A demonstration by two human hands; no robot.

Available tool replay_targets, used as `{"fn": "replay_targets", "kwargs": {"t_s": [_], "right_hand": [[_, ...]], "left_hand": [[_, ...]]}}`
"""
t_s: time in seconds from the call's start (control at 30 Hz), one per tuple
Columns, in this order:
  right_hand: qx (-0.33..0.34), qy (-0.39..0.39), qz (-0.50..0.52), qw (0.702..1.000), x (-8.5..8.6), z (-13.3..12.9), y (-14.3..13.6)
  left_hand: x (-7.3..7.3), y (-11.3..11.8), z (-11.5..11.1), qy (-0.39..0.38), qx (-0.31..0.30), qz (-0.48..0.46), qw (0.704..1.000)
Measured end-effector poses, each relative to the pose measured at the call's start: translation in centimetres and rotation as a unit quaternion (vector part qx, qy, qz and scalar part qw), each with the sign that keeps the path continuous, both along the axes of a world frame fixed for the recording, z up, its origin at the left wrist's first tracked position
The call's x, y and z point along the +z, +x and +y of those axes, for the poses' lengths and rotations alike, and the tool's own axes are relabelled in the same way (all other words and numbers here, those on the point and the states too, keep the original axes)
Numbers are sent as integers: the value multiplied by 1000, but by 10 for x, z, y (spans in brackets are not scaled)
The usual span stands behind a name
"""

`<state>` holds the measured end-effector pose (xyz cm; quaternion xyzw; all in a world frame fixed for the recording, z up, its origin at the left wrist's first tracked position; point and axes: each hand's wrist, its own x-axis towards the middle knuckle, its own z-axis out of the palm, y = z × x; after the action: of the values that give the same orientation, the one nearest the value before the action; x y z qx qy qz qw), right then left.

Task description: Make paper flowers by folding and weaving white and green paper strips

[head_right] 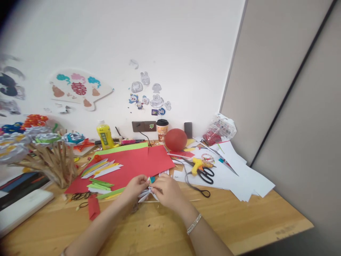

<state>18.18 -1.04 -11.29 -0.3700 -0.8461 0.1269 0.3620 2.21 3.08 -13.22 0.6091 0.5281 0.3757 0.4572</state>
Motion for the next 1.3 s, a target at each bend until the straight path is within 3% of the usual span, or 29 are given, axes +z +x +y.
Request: {"fn": "replay_targets", "kwargs": {"t_s": [0.2, 0.43, 0.77, 0.9, 1.1, 1.2, 1.3], "right_hand": [[-29, -34, 1, 999, 1, -4, -2], [-18, 22, -49, 998, -2, -6, -4], [-19, 31, -53, 998, -7, -2, -3], [-38, -2, -51, 998, -4, -4, -3], [-136, -61, -4, 989, -7, -4, -8], [-120, -88, 16, 989, -7, -3, -8], [-130, -59, 28, 989, -4, -2, -5]], "left_hand": [[-1, 2, -2, 20, 0, 18, 1000], [1, 2, -3, 14, 16, 32, 999], [8, 2, -5, 18, -8, 45, 999], [12, 1, -7, 19, -24, 42, 999], [21, 0, -8, -39, 12, -59, 997], [21, -2, -6, -12, 7, -61, 998], [19, -2, -4, 19, -14, -72, 997]]}}
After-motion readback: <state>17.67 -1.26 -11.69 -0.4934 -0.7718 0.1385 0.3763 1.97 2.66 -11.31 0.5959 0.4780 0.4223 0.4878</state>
